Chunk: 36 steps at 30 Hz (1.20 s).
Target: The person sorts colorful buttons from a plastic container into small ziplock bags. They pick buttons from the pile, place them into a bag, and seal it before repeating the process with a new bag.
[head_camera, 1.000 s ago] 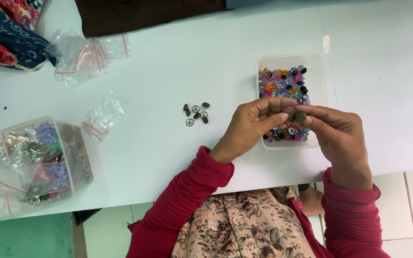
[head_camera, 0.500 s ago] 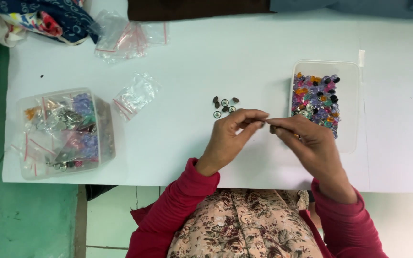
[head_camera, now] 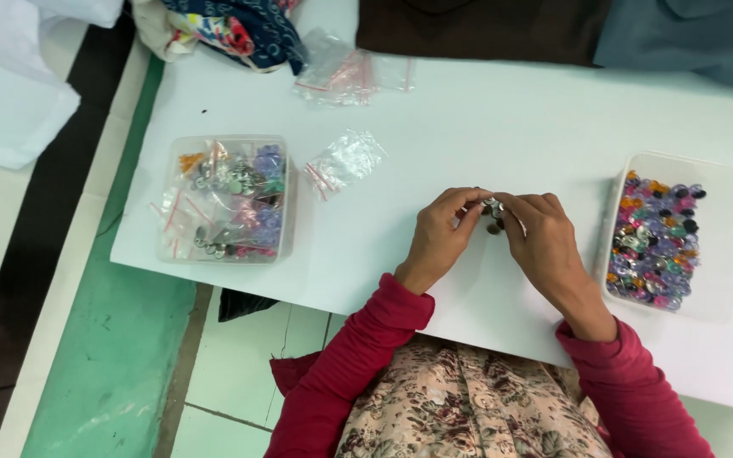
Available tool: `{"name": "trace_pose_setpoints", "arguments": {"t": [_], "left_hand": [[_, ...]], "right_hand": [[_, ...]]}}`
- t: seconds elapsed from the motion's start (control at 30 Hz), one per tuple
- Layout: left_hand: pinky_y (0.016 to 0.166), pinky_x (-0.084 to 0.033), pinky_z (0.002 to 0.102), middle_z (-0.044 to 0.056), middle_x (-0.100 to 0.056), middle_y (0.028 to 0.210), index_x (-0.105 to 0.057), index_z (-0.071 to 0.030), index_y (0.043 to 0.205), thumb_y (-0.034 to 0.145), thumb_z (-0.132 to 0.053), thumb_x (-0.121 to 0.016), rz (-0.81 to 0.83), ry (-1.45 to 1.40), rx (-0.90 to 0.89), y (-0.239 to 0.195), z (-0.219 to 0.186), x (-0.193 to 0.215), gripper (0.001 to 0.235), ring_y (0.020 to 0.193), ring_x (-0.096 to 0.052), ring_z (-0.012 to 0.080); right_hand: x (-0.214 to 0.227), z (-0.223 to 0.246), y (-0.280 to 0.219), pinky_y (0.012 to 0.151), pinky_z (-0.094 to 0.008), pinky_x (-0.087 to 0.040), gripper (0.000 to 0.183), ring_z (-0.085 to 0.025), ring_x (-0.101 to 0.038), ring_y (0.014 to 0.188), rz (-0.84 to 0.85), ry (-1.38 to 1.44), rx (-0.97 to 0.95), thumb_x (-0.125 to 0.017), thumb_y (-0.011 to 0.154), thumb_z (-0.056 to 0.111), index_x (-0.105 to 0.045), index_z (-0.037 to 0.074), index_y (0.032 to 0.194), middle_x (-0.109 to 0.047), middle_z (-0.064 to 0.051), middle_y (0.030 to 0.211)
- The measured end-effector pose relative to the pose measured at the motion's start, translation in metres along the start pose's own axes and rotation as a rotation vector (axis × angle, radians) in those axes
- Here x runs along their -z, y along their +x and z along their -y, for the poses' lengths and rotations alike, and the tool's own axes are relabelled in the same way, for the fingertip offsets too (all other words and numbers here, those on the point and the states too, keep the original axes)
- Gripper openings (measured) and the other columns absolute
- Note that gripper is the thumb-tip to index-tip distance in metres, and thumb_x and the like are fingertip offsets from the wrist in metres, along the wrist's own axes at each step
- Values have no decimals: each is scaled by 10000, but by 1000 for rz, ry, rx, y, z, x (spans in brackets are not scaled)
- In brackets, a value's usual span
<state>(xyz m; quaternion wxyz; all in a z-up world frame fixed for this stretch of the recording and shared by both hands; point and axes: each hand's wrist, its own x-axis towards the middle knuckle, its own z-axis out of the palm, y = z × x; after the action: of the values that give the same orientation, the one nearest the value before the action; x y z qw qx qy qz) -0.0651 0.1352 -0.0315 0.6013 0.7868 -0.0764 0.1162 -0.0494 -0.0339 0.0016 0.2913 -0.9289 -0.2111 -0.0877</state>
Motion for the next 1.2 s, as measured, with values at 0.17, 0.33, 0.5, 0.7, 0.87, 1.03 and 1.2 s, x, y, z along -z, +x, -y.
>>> {"name": "trace_pose_setpoints", "arguments": {"t": [0.17, 0.33, 0.5, 0.7, 0.87, 1.03, 1.2], "left_hand": [[773, -589, 291, 74, -721, 1053, -719, -109, 1184, 1004, -15, -652, -199, 48, 27, -4, -7, 59, 214, 921, -696, 187], [790, -591, 327, 121, -724, 1064, -722, -81, 1168, 997, -14, -636, -425, 164, 87, -31, -2, 131, 202, 949, -689, 219], [907, -582, 390, 208, -621, 1263, -642, -13, 1280, 1005, -14, -575, -426, 270, 208, -63, 16, 153, 284, 1150, -630, 318], [933, -589, 430, 277, -530, 1345, -519, 74, 1391, 984, 71, -516, -426, 334, 167, -72, 24, 149, 407, 1253, -560, 401], [915, -591, 402, 246, -529, 1355, -496, 42, 1430, 996, 25, -542, -469, 339, 120, -76, 40, 143, 437, 1251, -562, 383], [925, -582, 391, 233, -512, 1379, -460, -3, 1486, 1039, -72, -557, -495, 311, 97, -73, 37, 138, 463, 1259, -553, 360], [990, -544, 411, 220, -467, 1449, -407, -44, 1526, 1069, -177, -551, -501, 290, 76, -58, 19, 126, 498, 1321, -516, 364]], "right_hand": [[-27, 29, 37, 761, -292, -570, 214, -245, -688, 929, 47, 2, 137, -714, 951, -19, -793, 30, 1144, -742, -150, 932], [-70, 89, 75, 791, -319, -563, 182, -246, -684, 942, 113, 6, 302, -709, 958, 46, -791, 54, 1120, -745, -142, 944], [-133, 134, 93, 859, -361, -517, 292, -237, -637, 1021, 149, -143, 466, -740, 945, 214, -754, 127, 1223, -719, -106, 1075], [-194, 126, 93, 842, -404, -480, 150, -241, -644, 965, 29, -237, 571, -716, 930, 225, -783, 135, 1030, -710, -73, 964], [-179, 122, 93, 834, -367, -497, 133, -198, -703, 870, -48, -155, 513, -700, 978, 244, -783, 148, 937, -744, -37, 881], [-113, 126, 84, 852, -362, -522, 95, -201, -740, 867, 5, 83, 319, -710, 994, 158, -784, 99, 983, -770, -47, 915], [-85, 98, 73, 862, -363, -534, 93, -216, -742, 877, -57, 295, 231, -706, 988, 58, -776, 96, 1037, -770, -46, 921]]}}
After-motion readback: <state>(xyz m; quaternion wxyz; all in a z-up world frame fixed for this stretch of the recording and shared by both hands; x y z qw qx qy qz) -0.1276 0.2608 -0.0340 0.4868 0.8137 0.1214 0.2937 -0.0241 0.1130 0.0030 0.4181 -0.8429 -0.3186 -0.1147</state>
